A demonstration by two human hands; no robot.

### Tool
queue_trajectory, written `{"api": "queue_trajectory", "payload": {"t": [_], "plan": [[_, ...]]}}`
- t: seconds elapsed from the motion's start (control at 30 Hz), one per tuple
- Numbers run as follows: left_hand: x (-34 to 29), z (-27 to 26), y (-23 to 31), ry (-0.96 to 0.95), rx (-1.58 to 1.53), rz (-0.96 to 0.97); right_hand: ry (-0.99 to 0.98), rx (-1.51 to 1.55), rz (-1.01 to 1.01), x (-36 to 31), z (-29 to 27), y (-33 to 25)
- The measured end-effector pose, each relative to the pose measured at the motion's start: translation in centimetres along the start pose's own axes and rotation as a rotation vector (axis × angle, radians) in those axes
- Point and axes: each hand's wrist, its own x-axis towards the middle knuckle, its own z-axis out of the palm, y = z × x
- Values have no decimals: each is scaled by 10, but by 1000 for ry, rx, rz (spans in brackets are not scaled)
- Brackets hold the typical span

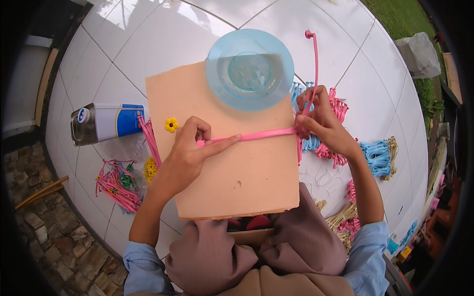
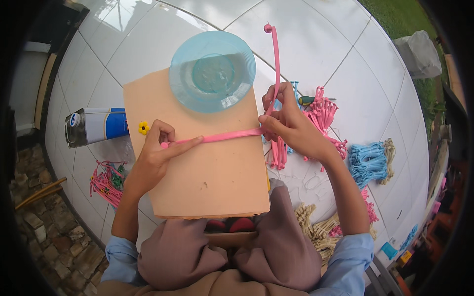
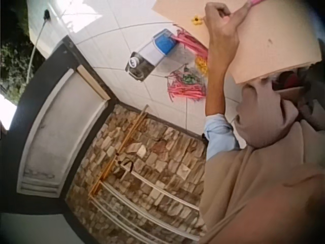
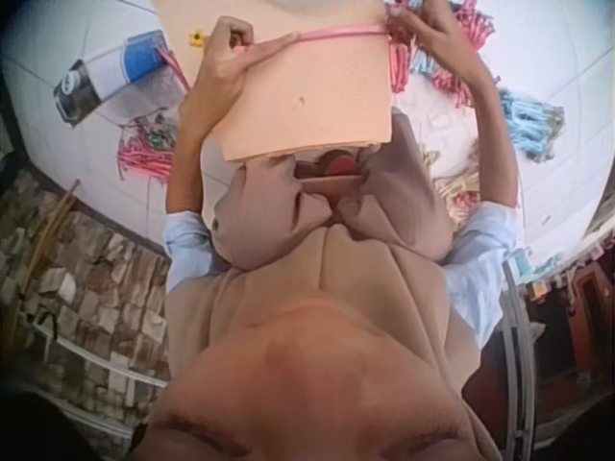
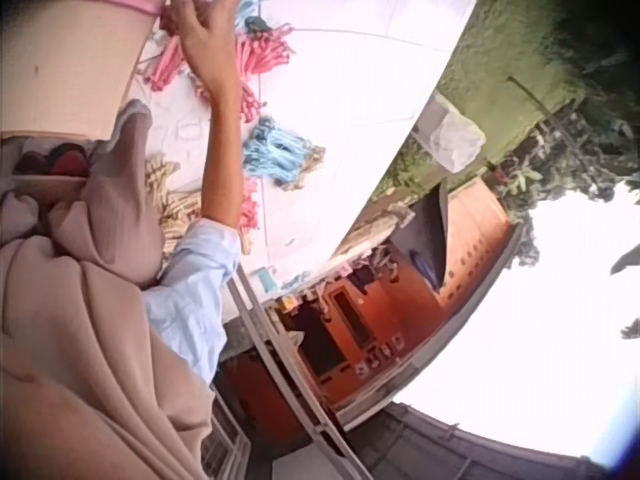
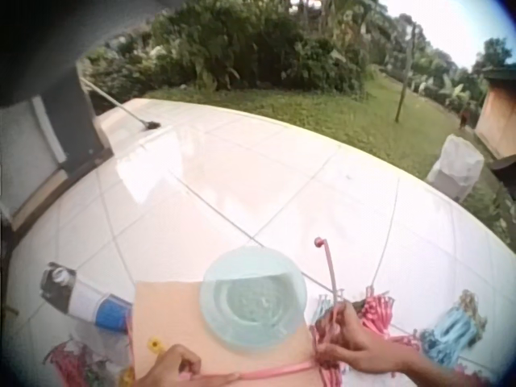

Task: The person attaches flower-like components to pink flexible stems by hand, dipping the ends in a liquid and pressing the parts together on a cardboard surface.

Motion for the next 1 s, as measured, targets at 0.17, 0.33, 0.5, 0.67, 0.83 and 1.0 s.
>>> {"api": "queue_trajectory", "payload": {"t": [0.17,0.33,0.5,0.67,0.83,1.0], "plan": [[-1,0,-1,-17,6,5,-2,-13,28,1,0,-1],[-2,0,-2,-31,18,26,13,13,58,1,1,1],[-1,0,-2,-35,17,37,-14,13,67,4,-5,7],[7,-7,4,-149,164,95,-13,23,115,8,-4,7],[16,-13,12,-248,288,128,-11,-25,40,8,-6,13],[18,-17,20,-234,468,193,98,-116,-16,3,6,2]]}}
